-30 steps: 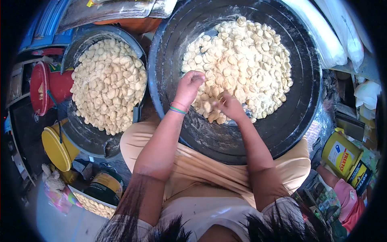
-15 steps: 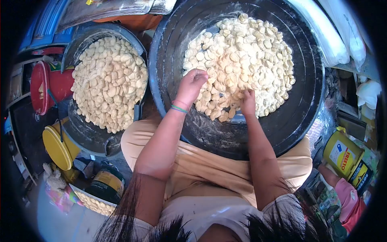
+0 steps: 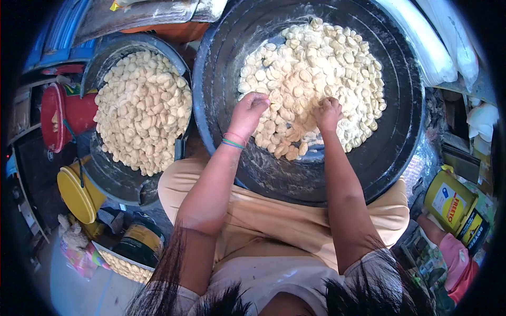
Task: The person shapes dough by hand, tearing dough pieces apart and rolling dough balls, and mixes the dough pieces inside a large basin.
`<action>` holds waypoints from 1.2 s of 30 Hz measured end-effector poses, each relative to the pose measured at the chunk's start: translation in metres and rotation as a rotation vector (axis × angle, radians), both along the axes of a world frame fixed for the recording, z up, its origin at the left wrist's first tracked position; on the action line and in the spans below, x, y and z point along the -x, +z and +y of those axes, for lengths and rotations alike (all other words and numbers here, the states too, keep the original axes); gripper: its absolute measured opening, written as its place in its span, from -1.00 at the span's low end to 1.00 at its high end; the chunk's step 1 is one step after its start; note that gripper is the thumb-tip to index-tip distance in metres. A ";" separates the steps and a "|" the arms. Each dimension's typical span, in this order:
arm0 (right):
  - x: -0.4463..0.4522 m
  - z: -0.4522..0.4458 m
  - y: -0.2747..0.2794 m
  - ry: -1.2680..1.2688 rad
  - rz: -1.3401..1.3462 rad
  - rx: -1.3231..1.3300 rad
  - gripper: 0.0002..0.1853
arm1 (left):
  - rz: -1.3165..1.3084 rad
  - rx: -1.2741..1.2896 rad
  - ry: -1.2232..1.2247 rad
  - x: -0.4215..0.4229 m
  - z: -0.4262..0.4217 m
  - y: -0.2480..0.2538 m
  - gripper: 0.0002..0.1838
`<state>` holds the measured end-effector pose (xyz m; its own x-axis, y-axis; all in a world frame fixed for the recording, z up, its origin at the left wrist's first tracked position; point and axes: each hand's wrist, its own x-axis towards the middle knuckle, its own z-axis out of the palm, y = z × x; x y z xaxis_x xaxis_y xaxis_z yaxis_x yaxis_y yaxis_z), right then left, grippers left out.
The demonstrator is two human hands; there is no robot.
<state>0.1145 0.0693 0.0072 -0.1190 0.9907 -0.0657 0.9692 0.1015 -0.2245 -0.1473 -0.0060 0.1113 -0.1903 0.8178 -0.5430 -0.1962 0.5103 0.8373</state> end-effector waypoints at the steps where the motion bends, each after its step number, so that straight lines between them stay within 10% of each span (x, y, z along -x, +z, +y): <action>1: 0.001 0.001 0.001 0.033 0.007 -0.016 -0.69 | -0.003 0.010 0.003 0.000 0.001 0.000 -0.75; 4: 0.000 -0.014 0.004 -0.230 0.969 0.528 -0.74 | -0.003 -0.006 0.003 0.000 0.001 -0.002 -0.74; 11: -0.011 -0.003 -0.019 0.037 0.079 -0.215 -0.62 | -0.036 -0.010 0.046 -0.003 0.000 0.003 -0.77; 19: -0.054 0.036 -0.006 0.008 0.332 0.551 -0.70 | -0.050 0.002 0.037 -0.002 0.003 0.000 -0.76; 27: -0.069 0.057 0.022 0.006 0.232 0.637 -0.67 | -0.021 -0.009 -0.002 -0.001 0.001 0.001 -0.74; 31: -0.056 0.052 0.065 0.138 0.415 0.027 -0.73 | 0.009 -0.008 -0.026 -0.001 0.001 0.000 -0.74; 36: -0.040 0.034 0.051 -0.246 1.048 0.566 -0.69 | -0.017 -0.011 -0.014 -0.002 0.001 0.000 -0.73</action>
